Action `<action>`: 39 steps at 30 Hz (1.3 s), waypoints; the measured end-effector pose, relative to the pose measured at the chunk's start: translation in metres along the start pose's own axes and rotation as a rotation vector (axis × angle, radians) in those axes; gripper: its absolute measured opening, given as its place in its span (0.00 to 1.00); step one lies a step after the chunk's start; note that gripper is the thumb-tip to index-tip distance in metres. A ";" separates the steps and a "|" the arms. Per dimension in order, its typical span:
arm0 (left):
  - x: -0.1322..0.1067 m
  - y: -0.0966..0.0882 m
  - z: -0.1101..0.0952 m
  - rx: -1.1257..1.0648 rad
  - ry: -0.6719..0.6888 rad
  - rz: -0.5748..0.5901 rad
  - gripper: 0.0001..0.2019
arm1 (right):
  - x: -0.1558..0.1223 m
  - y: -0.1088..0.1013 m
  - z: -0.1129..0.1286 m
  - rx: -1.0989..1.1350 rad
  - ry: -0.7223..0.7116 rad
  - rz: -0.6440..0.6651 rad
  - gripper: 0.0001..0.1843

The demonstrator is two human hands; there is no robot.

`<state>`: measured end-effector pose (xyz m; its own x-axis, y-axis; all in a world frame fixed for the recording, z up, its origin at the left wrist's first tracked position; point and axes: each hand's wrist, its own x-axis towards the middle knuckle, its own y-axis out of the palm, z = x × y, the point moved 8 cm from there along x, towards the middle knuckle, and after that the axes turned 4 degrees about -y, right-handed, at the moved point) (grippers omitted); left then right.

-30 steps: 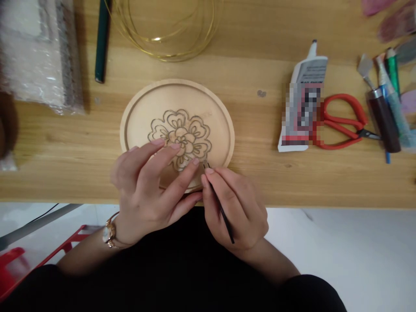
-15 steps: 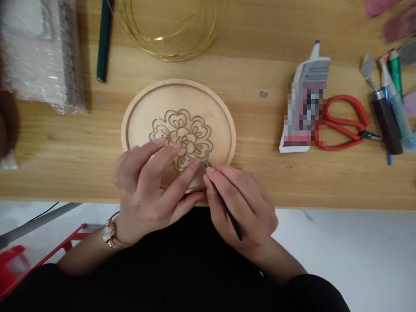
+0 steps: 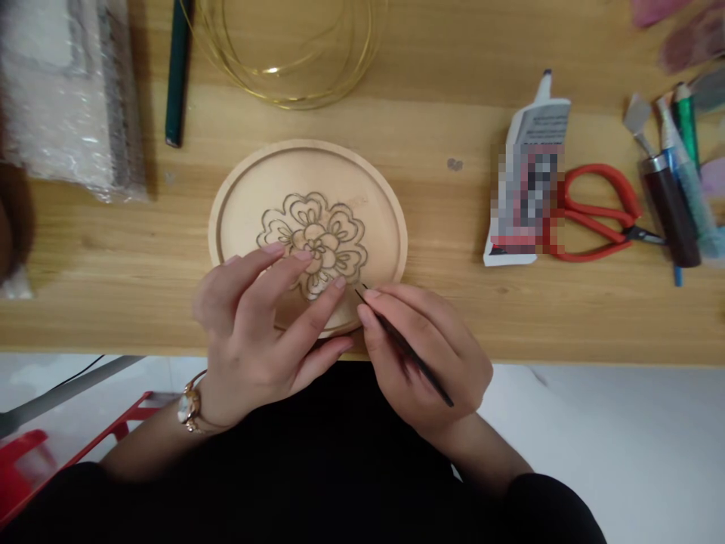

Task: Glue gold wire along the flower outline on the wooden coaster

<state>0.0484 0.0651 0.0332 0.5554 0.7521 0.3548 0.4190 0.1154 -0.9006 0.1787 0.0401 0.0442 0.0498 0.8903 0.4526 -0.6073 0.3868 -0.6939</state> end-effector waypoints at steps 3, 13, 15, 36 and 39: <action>0.001 0.000 0.000 0.007 0.008 0.001 0.22 | -0.003 -0.005 -0.004 -0.026 -0.010 -0.046 0.15; 0.001 -0.001 0.000 0.020 0.013 -0.007 0.21 | -0.005 0.004 -0.009 -0.355 -0.158 0.183 0.13; 0.001 -0.001 -0.001 0.027 0.016 -0.008 0.21 | -0.005 0.009 -0.010 -0.333 -0.139 0.226 0.13; 0.001 -0.001 0.000 -0.002 0.013 -0.012 0.22 | -0.005 0.015 -0.013 -0.322 -0.094 0.274 0.14; 0.001 -0.001 0.000 -0.004 0.013 -0.013 0.22 | -0.004 0.014 -0.011 -0.326 -0.117 0.261 0.15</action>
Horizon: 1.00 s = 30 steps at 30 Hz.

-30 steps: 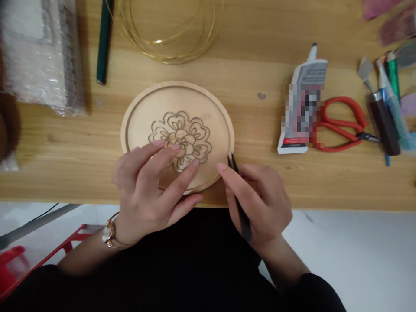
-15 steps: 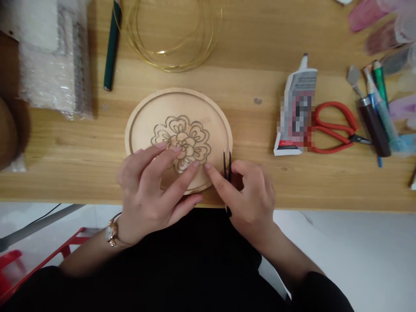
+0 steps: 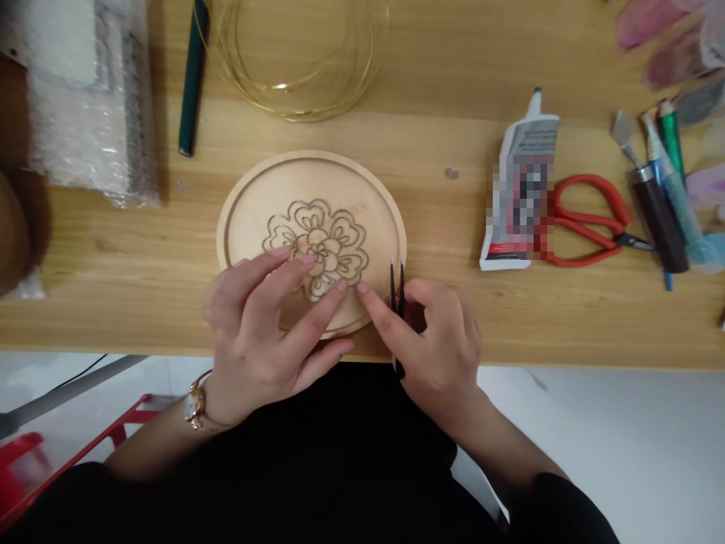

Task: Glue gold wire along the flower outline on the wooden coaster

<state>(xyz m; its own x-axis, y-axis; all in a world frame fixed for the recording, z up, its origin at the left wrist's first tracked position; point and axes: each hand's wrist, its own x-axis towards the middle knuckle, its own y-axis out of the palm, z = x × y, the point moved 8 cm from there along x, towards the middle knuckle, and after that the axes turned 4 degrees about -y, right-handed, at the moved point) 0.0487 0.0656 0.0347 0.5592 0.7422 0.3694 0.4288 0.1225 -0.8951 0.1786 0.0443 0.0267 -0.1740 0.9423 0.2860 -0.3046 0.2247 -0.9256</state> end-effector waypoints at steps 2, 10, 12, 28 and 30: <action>0.000 0.000 0.000 0.002 0.002 0.003 0.21 | 0.000 -0.001 0.001 -0.009 -0.012 -0.009 0.15; 0.000 0.000 0.000 0.014 -0.004 0.001 0.21 | 0.000 0.001 -0.002 0.010 0.034 0.009 0.14; 0.000 0.000 0.000 0.011 -0.007 0.004 0.21 | 0.000 0.000 0.000 -0.006 -0.004 -0.007 0.15; -0.001 0.001 0.000 0.014 -0.018 0.005 0.21 | 0.002 0.000 0.002 -0.032 -0.059 0.016 0.18; -0.001 0.001 0.000 0.014 -0.019 0.008 0.20 | 0.003 0.000 0.003 -0.050 -0.085 0.027 0.18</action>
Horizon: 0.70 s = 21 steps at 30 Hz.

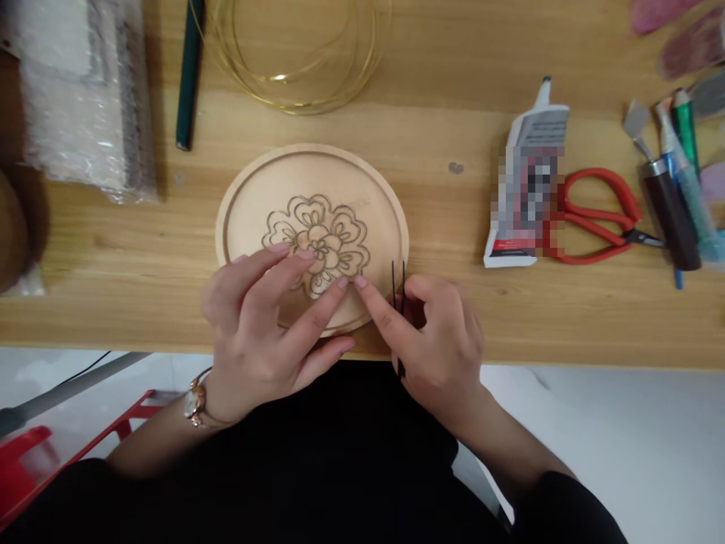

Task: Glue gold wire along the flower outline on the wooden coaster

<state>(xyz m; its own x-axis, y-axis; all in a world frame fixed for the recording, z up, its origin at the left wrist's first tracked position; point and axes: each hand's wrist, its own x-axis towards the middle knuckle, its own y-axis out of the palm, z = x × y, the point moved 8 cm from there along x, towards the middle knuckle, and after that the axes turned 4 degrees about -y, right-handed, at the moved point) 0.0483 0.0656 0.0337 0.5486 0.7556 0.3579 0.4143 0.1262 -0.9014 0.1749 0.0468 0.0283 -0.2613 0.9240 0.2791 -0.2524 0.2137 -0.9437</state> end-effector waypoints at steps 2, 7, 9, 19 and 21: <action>0.000 0.000 0.000 -0.004 0.004 0.001 0.21 | 0.001 0.001 0.001 -0.009 -0.014 0.020 0.19; 0.000 0.000 0.000 -0.015 0.007 -0.012 0.21 | 0.001 -0.003 0.002 -0.010 -0.034 -0.023 0.19; 0.001 0.000 0.000 -0.019 0.009 -0.019 0.21 | 0.000 -0.012 -0.002 0.040 -0.010 -0.083 0.19; 0.002 -0.001 0.000 -0.049 0.012 -0.024 0.20 | 0.016 -0.028 -0.032 0.561 0.103 0.097 0.20; 0.002 -0.001 0.000 -0.053 0.012 -0.019 0.20 | 0.021 -0.025 -0.029 0.552 0.083 0.116 0.16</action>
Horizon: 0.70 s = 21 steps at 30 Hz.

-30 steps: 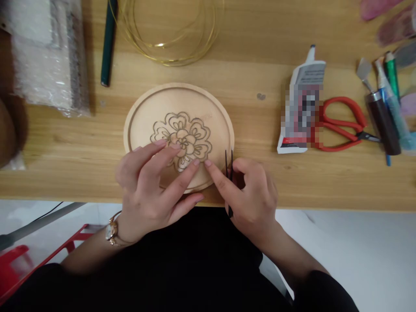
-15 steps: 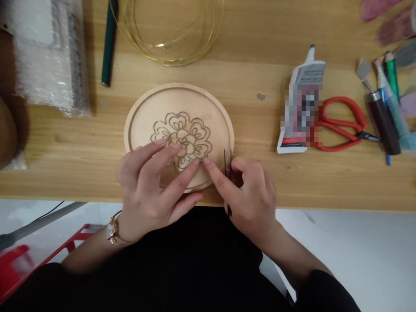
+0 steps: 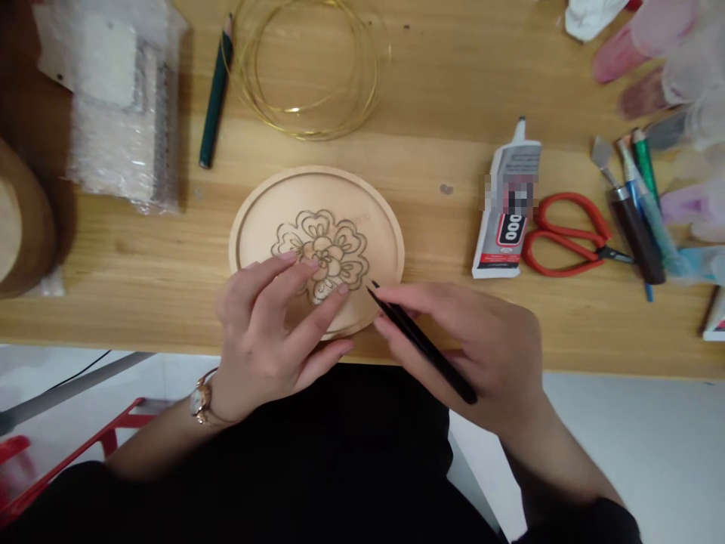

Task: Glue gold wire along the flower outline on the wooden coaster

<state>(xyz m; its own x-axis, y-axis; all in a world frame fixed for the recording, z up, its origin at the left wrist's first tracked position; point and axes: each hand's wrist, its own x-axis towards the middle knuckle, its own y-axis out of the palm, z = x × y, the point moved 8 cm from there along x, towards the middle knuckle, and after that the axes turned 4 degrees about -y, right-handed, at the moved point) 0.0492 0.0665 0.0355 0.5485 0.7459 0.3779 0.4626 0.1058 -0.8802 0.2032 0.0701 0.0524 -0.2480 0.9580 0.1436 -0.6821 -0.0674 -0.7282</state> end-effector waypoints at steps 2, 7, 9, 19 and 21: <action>0.000 0.000 0.000 -0.003 -0.002 0.004 0.20 | 0.005 0.005 0.004 0.001 -0.059 0.035 0.12; 0.001 -0.001 0.000 -0.006 -0.005 0.008 0.19 | 0.013 0.009 0.006 0.079 -0.132 0.098 0.10; 0.001 -0.001 0.000 -0.002 -0.003 0.016 0.18 | 0.016 0.009 0.006 0.114 -0.144 0.096 0.10; 0.000 -0.003 0.000 0.023 0.000 0.016 0.16 | 0.028 0.015 0.005 0.182 -0.289 0.106 0.09; 0.000 -0.003 -0.001 0.017 0.000 0.023 0.17 | 0.027 0.016 0.005 0.193 -0.329 0.100 0.08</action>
<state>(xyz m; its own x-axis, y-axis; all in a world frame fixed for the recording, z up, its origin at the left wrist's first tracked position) 0.0481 0.0657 0.0384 0.5589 0.7483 0.3574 0.4377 0.0999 -0.8935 0.1822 0.0936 0.0485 -0.5059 0.8055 0.3087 -0.7524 -0.2369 -0.6146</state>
